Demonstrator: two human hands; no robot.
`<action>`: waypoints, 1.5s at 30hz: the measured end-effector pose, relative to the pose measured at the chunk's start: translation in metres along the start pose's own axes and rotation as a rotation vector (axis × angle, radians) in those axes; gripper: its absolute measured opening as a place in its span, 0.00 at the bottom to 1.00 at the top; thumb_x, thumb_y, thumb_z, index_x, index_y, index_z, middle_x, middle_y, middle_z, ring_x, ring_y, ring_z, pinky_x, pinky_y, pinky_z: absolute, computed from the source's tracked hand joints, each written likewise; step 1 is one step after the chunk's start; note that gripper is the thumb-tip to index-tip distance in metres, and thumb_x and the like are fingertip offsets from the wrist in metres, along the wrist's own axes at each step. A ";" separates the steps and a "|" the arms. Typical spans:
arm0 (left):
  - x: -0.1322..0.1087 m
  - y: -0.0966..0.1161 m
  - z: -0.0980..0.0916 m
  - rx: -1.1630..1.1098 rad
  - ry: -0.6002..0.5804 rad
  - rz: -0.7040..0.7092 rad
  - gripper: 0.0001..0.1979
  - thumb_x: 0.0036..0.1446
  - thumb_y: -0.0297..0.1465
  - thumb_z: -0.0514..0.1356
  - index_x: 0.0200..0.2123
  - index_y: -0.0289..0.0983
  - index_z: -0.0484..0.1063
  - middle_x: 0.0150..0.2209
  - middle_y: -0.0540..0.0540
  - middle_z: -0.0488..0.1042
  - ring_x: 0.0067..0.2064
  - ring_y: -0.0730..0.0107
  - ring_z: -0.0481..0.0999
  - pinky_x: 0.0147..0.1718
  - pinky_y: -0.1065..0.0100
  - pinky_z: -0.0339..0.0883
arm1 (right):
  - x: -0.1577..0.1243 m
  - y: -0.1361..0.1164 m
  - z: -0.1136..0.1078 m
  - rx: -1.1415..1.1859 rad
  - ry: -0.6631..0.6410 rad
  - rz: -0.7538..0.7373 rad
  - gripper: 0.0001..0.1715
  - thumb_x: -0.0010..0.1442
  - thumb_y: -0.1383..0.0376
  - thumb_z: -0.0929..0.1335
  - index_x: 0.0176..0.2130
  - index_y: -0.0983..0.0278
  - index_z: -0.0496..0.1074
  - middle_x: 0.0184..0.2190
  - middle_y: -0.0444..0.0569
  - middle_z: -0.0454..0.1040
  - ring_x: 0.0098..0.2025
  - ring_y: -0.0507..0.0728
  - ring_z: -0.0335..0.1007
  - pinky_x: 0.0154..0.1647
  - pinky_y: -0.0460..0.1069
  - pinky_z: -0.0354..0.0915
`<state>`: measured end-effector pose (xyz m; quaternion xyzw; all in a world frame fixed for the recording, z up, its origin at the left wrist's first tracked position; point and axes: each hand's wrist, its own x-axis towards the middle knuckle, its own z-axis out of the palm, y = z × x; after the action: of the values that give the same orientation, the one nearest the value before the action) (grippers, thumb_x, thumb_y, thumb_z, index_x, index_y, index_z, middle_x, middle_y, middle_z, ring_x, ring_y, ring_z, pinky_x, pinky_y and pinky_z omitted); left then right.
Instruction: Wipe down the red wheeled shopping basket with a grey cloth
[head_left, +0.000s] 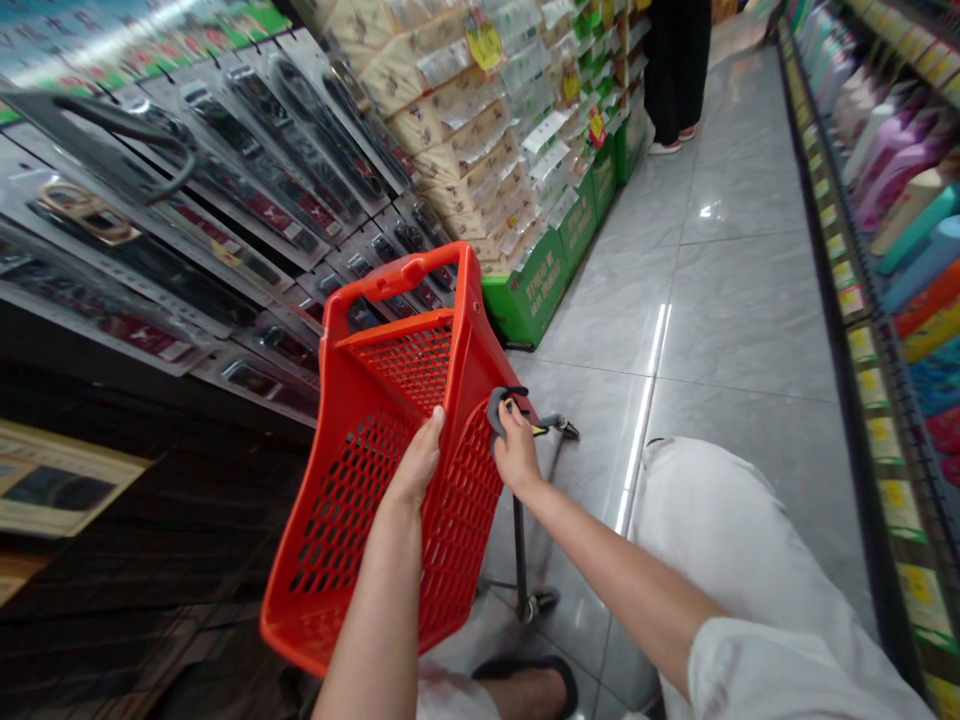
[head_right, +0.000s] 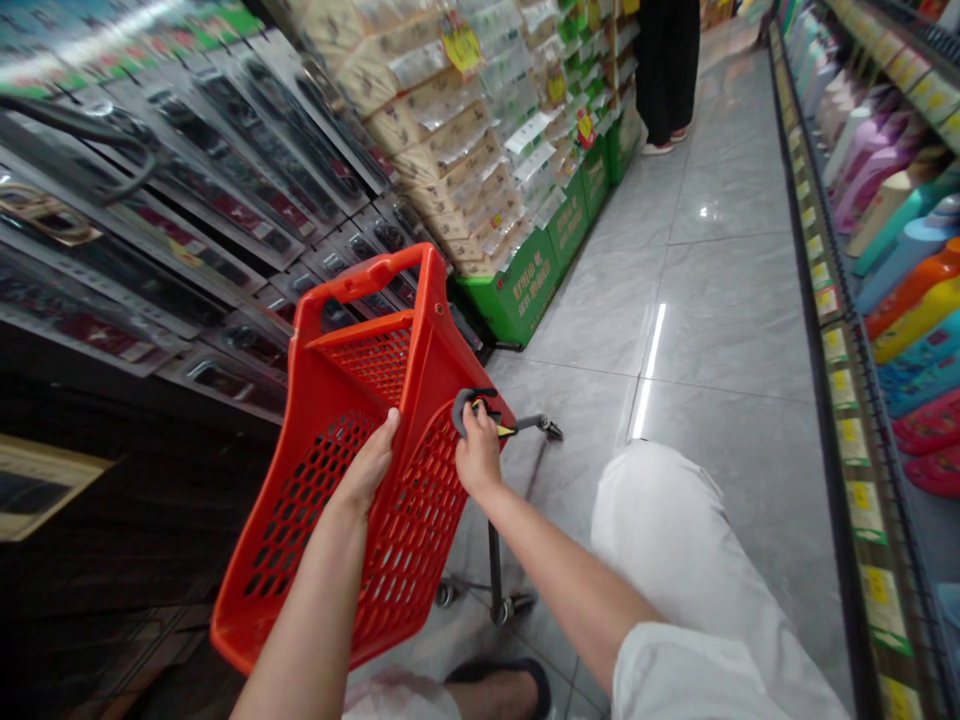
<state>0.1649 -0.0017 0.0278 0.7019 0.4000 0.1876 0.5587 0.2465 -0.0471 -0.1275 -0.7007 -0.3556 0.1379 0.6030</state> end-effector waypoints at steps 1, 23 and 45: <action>0.001 -0.002 -0.001 0.000 -0.005 0.004 0.41 0.48 0.60 0.56 0.52 0.32 0.73 0.51 0.39 0.76 0.61 0.53 0.65 0.63 0.58 0.55 | 0.000 -0.006 -0.001 -0.004 0.001 -0.073 0.44 0.50 0.80 0.59 0.65 0.66 0.56 0.65 0.58 0.54 0.66 0.61 0.50 0.66 0.57 0.50; -0.073 -0.025 -0.026 0.202 -0.020 0.015 0.41 0.56 0.58 0.48 0.64 0.37 0.59 0.66 0.45 0.55 0.68 0.57 0.49 0.66 0.59 0.43 | -0.043 0.001 0.008 -0.071 -0.214 0.374 0.35 0.50 0.75 0.63 0.58 0.69 0.66 0.49 0.60 0.66 0.50 0.62 0.69 0.54 0.55 0.63; -0.068 -0.018 -0.010 0.060 0.011 0.068 0.43 0.50 0.60 0.53 0.58 0.34 0.68 0.63 0.43 0.62 0.67 0.53 0.55 0.66 0.57 0.47 | -0.065 -0.052 -0.017 0.173 -0.159 -0.159 0.43 0.50 0.79 0.60 0.62 0.52 0.62 0.59 0.48 0.56 0.62 0.56 0.55 0.65 0.52 0.52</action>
<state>0.1104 -0.0469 0.0261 0.7306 0.3844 0.1981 0.5284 0.1934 -0.1023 -0.0899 -0.6025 -0.4434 0.1751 0.6402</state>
